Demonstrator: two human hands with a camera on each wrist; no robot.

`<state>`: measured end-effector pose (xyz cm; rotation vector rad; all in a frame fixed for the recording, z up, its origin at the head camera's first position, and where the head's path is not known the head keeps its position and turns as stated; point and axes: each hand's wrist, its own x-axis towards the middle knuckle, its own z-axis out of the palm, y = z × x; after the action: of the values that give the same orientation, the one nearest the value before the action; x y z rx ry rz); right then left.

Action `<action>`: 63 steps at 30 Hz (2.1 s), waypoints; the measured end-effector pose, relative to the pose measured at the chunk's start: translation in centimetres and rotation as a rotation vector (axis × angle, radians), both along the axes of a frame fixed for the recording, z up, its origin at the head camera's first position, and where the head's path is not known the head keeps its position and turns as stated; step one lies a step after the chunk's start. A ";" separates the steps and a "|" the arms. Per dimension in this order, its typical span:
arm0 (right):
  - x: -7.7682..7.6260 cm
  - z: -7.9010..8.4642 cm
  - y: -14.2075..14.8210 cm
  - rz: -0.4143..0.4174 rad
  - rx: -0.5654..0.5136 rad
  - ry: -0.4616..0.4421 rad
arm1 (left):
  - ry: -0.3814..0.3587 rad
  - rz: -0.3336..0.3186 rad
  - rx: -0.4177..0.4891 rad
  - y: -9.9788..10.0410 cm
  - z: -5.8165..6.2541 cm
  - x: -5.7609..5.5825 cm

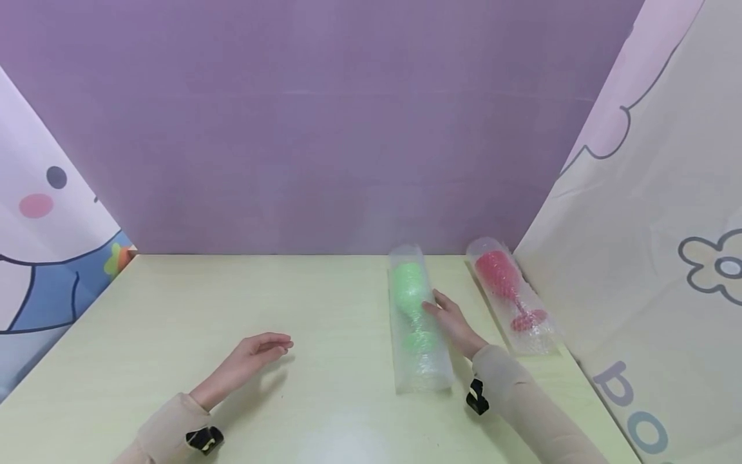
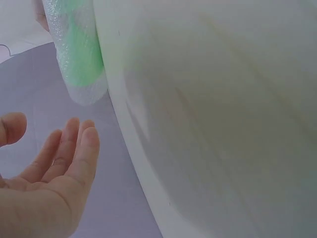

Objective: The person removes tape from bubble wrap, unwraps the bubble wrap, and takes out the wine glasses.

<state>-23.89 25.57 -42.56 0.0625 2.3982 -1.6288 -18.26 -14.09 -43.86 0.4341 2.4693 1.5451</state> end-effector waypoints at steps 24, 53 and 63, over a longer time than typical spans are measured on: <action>1.9 -0.7 -5.2 -0.022 -0.074 0.030 | -0.046 -0.073 0.002 5.6 0.4 -1.3; 2.0 -1.5 -9.6 -0.027 -0.134 -0.003 | -0.249 -0.065 0.022 10.4 -0.1 -4.8; 1.8 -1.5 -11.3 -0.012 -0.149 0.002 | -0.228 -0.020 0.003 9.0 0.2 -4.9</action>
<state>-22.06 14.26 -44.09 0.0488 2.2741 -1.8083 -23.19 -5.06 -43.69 0.2655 2.2825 1.4997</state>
